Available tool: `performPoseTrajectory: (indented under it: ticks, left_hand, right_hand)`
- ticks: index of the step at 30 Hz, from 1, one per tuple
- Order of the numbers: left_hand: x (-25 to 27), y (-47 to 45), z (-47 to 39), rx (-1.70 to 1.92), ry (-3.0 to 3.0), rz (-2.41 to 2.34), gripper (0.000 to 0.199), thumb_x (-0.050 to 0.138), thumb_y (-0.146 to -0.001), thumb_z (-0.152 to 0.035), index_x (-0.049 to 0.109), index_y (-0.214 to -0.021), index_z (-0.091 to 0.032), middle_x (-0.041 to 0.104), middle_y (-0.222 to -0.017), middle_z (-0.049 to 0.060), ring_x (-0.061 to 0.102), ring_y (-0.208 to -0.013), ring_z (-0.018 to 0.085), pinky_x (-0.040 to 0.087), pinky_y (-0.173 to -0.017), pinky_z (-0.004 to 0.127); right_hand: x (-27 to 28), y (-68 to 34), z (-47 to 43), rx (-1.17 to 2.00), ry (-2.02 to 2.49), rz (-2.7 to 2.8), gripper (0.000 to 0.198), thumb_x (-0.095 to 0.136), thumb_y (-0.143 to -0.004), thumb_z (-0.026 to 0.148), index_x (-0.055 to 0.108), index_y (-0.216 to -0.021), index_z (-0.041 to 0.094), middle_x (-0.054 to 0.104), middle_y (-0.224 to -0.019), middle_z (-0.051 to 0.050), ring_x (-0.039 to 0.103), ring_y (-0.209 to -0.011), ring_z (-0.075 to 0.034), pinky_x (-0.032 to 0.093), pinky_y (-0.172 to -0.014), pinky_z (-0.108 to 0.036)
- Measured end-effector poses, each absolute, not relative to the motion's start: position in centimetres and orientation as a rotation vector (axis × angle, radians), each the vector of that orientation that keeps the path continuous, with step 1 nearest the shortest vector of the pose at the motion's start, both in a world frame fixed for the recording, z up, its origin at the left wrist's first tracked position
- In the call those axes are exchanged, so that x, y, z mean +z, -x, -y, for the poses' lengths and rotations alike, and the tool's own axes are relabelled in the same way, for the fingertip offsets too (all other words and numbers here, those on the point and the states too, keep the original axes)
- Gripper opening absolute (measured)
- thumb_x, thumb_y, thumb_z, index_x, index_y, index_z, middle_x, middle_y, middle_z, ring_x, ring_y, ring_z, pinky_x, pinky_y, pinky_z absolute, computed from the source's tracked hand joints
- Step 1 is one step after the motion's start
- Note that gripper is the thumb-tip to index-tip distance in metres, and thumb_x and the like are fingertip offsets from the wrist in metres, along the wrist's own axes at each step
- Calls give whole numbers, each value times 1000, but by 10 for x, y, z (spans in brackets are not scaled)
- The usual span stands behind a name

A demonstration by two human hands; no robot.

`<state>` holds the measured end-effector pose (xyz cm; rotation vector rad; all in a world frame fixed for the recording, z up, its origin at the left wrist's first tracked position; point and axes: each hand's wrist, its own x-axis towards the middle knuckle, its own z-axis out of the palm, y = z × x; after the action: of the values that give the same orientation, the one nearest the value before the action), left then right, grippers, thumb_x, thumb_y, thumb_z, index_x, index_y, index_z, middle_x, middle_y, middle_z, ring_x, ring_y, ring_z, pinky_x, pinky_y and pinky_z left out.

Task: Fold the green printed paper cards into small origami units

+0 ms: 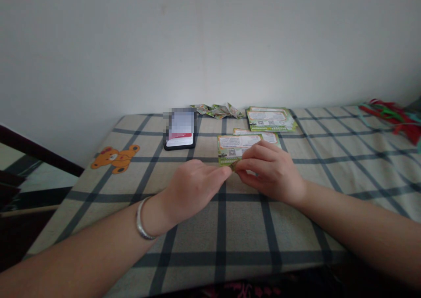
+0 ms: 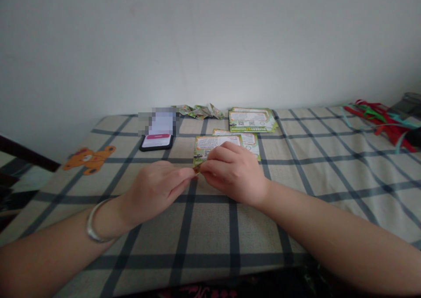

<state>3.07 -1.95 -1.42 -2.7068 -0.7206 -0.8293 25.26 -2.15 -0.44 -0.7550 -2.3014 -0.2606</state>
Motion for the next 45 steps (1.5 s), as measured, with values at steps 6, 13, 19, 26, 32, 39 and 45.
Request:
performPoseTrajectory:
  ticks: [6, 13, 19, 26, 32, 39, 45]
  left_hand:
    - [-14, -31, 20, -795, 2686, 745, 19, 44, -96, -18, 57, -82, -19, 63, -65, -1, 62, -57, 17, 40, -53, 30]
    - [-15, -31, 20, -815, 2646, 750, 21, 44, -96, -19, 58, -80, -19, 60, -60, -3, 58, -54, 16, 36, -51, 31]
    - [-13, -29, 21, -805, 2672, 742, 18, 45, -96, -19, 58, -83, -19, 62, -63, -2, 60, -57, 16, 36, -53, 30]
    - [-14, -26, 21, -803, 2683, 763, 16, 44, -97, -20, 57, -88, -18, 66, -66, -2, 62, -58, 16, 38, -53, 30]
    - [-15, -28, 22, -787, 2627, 844, 15, 42, -99, -26, 54, -92, -19, 65, -65, -2, 62, -55, 16, 40, -52, 29]
    - [-17, -29, 19, -868, 2663, 932, 17, 50, -96, -27, 56, -107, -16, 73, -88, 3, 69, -71, 16, 48, -60, 27]
    - [-17, -28, 17, -863, 2684, 969, 12, 54, -93, -25, 64, -94, -18, 72, -76, 0, 67, -64, 17, 46, -58, 28]
  right_hand:
    - [-8, -251, 24, -276, 774, 2319, 9, 59, -88, 22, 68, -86, 20, 64, -80, -2, 53, -74, -16, 41, -64, -30]
    - [-6, -254, 22, -475, 774, 2375, 15, 55, -93, 27, 69, -89, 22, 65, -79, -1, 51, -73, -17, 37, -63, -31]
    - [-4, -254, 22, -532, 780, 2384, 17, 55, -94, 27, 68, -85, 22, 64, -75, -1, 49, -71, -16, 34, -62, -30]
    - [-4, -257, 21, -527, 827, 2326, 21, 58, -92, 34, 68, -79, 22, 64, -74, -2, 52, -71, -16, 35, -62, -30]
    - [-3, -255, 20, -503, 853, 2356, 18, 57, -93, 32, 69, -83, 22, 64, -75, -2, 52, -72, -16, 36, -62, -31]
    - [-4, -256, 22, -485, 805, 2327, 16, 60, -91, 30, 68, -80, 22, 63, -73, -2, 52, -71, -17, 38, -62, -30]
    - [-9, -253, 21, -281, 905, 2236, 16, 63, -88, 33, 62, -81, 19, 64, -77, -2, 58, -71, -14, 42, -62, -26]
